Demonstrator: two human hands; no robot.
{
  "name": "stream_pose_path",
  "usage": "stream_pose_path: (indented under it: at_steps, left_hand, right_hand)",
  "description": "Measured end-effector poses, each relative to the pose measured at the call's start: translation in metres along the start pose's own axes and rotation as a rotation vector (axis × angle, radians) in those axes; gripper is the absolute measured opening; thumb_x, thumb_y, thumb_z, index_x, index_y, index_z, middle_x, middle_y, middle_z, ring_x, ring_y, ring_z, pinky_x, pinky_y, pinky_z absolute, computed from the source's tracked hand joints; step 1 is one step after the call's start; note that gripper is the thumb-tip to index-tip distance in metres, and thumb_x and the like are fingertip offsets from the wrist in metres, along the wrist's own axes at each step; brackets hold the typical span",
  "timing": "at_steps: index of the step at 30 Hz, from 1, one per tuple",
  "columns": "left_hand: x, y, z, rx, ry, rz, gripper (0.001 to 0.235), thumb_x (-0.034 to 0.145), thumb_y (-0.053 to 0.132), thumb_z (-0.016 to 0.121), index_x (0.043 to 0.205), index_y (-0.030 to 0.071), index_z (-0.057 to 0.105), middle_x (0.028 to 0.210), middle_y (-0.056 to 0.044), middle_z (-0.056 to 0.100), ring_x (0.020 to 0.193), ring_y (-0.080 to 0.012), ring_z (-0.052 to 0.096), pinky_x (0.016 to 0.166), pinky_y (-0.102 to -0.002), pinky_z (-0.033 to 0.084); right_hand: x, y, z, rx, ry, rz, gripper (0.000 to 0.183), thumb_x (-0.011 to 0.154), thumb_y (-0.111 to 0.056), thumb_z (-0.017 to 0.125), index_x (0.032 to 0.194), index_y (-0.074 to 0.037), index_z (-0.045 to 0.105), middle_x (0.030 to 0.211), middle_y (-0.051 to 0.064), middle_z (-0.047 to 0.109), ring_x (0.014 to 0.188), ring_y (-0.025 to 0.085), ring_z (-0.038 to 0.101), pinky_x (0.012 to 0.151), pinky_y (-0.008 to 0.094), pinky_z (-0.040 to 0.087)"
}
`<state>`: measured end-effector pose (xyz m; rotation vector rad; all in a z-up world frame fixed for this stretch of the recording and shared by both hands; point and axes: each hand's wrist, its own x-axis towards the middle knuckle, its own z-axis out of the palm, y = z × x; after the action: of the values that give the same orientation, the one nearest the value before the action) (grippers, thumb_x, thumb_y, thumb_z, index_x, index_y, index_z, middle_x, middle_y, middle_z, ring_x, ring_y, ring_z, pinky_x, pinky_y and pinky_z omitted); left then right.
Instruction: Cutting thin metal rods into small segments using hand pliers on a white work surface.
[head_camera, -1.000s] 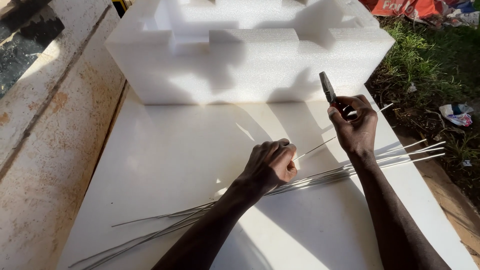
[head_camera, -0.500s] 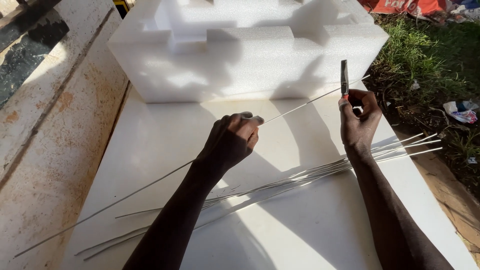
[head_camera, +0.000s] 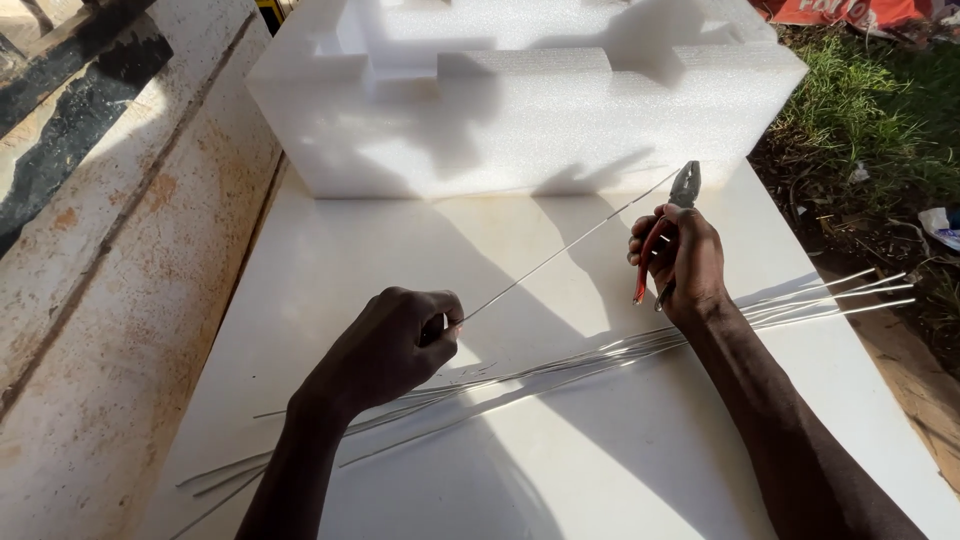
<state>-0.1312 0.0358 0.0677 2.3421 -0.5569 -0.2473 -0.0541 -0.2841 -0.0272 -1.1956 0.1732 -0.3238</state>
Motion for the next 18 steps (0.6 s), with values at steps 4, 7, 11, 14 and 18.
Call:
stream_pose_path:
  at_steps: [4, 7, 11, 14, 18]
  left_hand:
    - [-0.009, -0.017, -0.006, -0.049, -0.028, -0.008, 0.011, 0.082, 0.002, 0.06, 0.075, 0.003, 0.068, 0.048, -0.001, 0.043, 0.045, -0.0118, 0.043, 0.048, -0.029, 0.044]
    - [-0.018, -0.032, -0.011, -0.103, -0.052, -0.035, 0.01, 0.081, 0.0, 0.061, 0.075, 0.002, 0.069, 0.048, -0.004, 0.045, 0.046, -0.0142, 0.042, 0.047, -0.03, 0.045]
    - [-0.03, -0.049, -0.018, -0.184, -0.048, -0.112, 0.015, 0.079, -0.003, 0.06, 0.072, 0.001, 0.073, 0.049, -0.003, 0.044, 0.042, -0.0131, 0.042, 0.045, -0.03, 0.045]
    - [-0.044, -0.058, -0.022, -0.203, -0.055, -0.132, 0.014, 0.083, 0.002, 0.062, 0.069, 0.004, 0.066, 0.055, 0.0, 0.039, 0.049, -0.0112, 0.037, 0.049, -0.029, 0.036]
    - [-0.049, -0.062, -0.018, -0.155, -0.116, -0.123, 0.023, 0.089, 0.01, 0.063, 0.067, 0.009, 0.055, 0.062, 0.003, 0.036, 0.059, -0.0098, 0.031, 0.055, -0.029, 0.027]
  right_hand:
    - [-0.007, 0.002, 0.009, -0.023, -0.043, 0.039, 0.022, 0.099, -0.022, 0.054, 0.108, -0.003, 0.048, 0.088, 0.016, 0.062, 0.07, 0.021, 0.064, 0.057, 0.029, 0.053]
    - [-0.016, 0.002, 0.02, -0.117, -0.066, 0.012, 0.027, 0.097, -0.019, 0.065, 0.107, -0.001, 0.048, 0.095, 0.021, 0.067, 0.07, 0.024, 0.068, 0.055, 0.029, 0.057]
    - [-0.021, 0.006, 0.023, -0.221, -0.056, -0.029, 0.021, 0.095, -0.009, 0.065, 0.104, 0.0, 0.049, 0.095, 0.021, 0.068, 0.067, 0.024, 0.068, 0.051, 0.03, 0.057]
    - [-0.022, 0.001, 0.027, -0.269, -0.034, -0.022, 0.018, 0.093, -0.009, 0.064, 0.101, -0.003, 0.049, 0.096, 0.016, 0.066, 0.06, 0.022, 0.062, 0.051, 0.034, 0.056]
    - [-0.027, -0.01, 0.033, -0.128, -0.09, 0.064, 0.008, 0.096, -0.009, 0.057, 0.101, -0.008, 0.051, 0.106, 0.016, 0.068, 0.053, 0.024, 0.054, 0.053, 0.032, 0.048]
